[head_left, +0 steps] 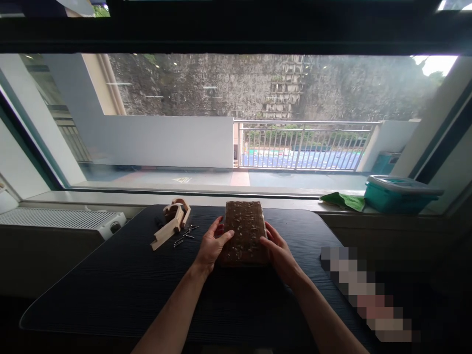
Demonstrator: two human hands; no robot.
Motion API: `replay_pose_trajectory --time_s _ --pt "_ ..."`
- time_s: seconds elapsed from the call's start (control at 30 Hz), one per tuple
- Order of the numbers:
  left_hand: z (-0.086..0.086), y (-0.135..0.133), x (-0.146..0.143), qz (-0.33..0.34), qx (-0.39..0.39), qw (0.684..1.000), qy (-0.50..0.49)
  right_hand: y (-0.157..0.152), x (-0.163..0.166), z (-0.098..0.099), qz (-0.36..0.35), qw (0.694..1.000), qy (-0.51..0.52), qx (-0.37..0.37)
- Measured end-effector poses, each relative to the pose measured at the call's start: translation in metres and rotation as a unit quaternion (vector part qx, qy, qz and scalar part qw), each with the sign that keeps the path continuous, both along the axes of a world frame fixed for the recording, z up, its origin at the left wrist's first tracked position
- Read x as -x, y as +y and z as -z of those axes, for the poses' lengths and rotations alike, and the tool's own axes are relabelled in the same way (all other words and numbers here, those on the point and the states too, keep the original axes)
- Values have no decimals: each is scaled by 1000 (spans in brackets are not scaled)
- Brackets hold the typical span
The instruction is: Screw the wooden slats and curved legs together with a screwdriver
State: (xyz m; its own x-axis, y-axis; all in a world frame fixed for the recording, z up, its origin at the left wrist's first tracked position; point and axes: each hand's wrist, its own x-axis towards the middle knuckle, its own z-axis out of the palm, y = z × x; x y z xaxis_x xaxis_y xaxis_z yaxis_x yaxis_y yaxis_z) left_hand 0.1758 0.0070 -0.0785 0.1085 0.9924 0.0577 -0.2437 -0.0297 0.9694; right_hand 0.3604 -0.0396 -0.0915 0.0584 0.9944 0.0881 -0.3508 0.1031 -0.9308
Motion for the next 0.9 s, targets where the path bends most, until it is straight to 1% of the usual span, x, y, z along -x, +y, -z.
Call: replay_pose_trajectory --time_s 0.1,0.2,0.3,0.37,0.43,0.53,0.6,0.67,0.7,0.73,0.8,0.9 --pt "1 -2 -1 58 37 996 -55 2 2 2 18 999 5 27" --pt "1 -5 -3 69 7 996 -60 2 4 3 60 997 -50 22" --pt "0 -8 -5 57 -40 997 -21 3 5 3 79 986 -144 32" --pt "-1 -10 -5 49 -70 996 14 4 5 4 98 977 -185 37" --pt "-1 -11 -4 37 -94 994 45 5 3 6 106 973 -201 36" --pt "2 -10 -3 3 -131 985 112 6 2 8 93 971 -218 31" --pt "6 -8 -1 -48 -161 968 186 7 3 9 103 968 -226 26" --pt "7 -3 4 -114 -196 934 275 7 5 9 117 966 -228 26" --pt "7 0 9 -147 -217 909 323 7 6 8 121 966 -228 28" --pt "5 3 16 -165 -228 896 345 6 7 8 123 965 -228 29" --pt "-3 9 35 -184 -236 882 365 5 9 7 117 965 -232 28" --pt "-17 21 78 -226 -230 854 408 5 9 7 107 965 -240 19"
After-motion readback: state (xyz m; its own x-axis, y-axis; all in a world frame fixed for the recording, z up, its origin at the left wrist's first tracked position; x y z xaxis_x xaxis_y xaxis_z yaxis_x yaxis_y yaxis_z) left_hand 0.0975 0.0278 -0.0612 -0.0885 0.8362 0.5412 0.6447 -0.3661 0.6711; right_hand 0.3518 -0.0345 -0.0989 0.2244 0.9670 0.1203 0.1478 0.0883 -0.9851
